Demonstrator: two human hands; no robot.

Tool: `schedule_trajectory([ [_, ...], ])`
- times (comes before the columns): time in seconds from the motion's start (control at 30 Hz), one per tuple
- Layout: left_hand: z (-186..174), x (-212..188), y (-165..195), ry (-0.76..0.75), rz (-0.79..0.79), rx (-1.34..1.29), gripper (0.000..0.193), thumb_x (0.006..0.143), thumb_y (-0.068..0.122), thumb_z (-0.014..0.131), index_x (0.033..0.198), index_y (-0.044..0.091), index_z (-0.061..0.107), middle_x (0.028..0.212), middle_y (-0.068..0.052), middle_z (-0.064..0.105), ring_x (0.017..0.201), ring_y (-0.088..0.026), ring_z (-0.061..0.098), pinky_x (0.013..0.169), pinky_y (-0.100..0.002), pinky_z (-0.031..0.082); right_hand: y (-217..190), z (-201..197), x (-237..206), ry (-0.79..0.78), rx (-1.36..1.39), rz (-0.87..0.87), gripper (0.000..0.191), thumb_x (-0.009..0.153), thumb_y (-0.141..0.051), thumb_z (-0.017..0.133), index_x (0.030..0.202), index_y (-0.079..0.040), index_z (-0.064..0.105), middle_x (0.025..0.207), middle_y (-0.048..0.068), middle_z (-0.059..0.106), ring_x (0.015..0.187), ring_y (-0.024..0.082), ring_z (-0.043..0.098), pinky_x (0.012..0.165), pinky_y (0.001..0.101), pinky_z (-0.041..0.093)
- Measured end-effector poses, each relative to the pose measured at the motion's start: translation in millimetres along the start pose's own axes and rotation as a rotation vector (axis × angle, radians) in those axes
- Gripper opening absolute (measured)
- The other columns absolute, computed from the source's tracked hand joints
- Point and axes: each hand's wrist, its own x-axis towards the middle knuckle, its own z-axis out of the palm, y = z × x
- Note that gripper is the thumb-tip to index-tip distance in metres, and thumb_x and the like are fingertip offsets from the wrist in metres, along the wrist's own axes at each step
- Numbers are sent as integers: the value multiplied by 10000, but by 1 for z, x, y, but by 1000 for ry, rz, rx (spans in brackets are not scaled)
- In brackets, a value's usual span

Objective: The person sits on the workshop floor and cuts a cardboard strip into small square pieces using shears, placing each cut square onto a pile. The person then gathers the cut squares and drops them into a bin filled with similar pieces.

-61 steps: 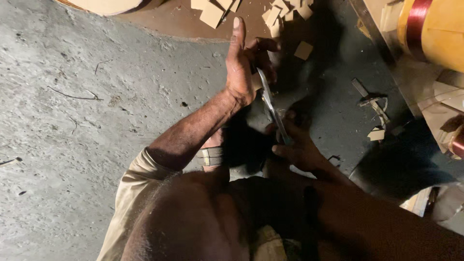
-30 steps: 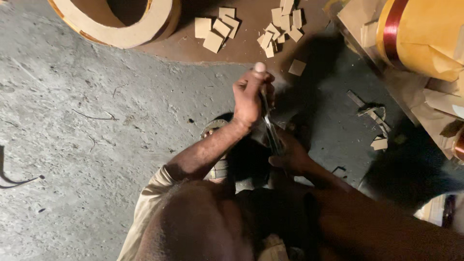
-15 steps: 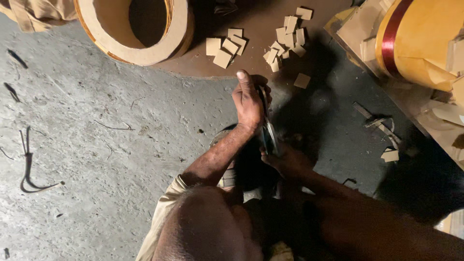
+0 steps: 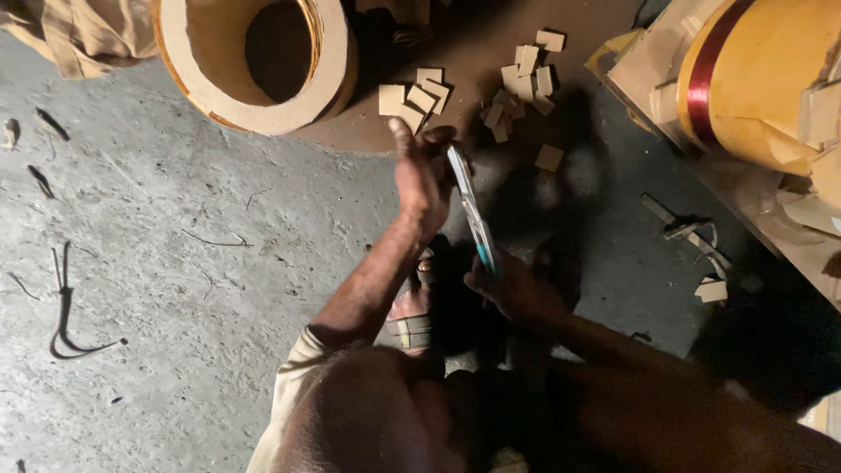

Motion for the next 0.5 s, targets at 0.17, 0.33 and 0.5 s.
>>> schedule_trajectory([
  [0.17, -42, -14, 41, 49, 130, 18, 391, 1018, 475, 507, 966, 100, 605, 774, -25, 564, 694, -164, 574, 649, -367, 500, -31, 16, 63, -27, 585, -44, 337, 1026, -399, 678, 870, -138, 532, 640, 5, 457, 522, 107, 465, 510, 326, 496],
  [0.33, -57, -29, 52, 134, 228, 240, 135, 974, 228, 657, 978, 96, 624, 716, 15, 498, 544, -94, 432, 457, -271, 336, -76, 18, 148, 166, 621, -5, 254, 977, -360, 660, 1007, -107, 660, 762, -14, 608, 622, 111, 587, 538, 338, 578],
  [0.5, -69, -39, 67, 78, 386, 366, 114, 998, 106, 699, 953, 58, 606, 733, -1, 530, 540, -85, 445, 452, -260, 359, -70, 16, 168, 99, 127, -94, 265, 931, -190, 636, 1182, -118, 681, 881, 32, 727, 763, 131, 717, 611, 296, 572],
])
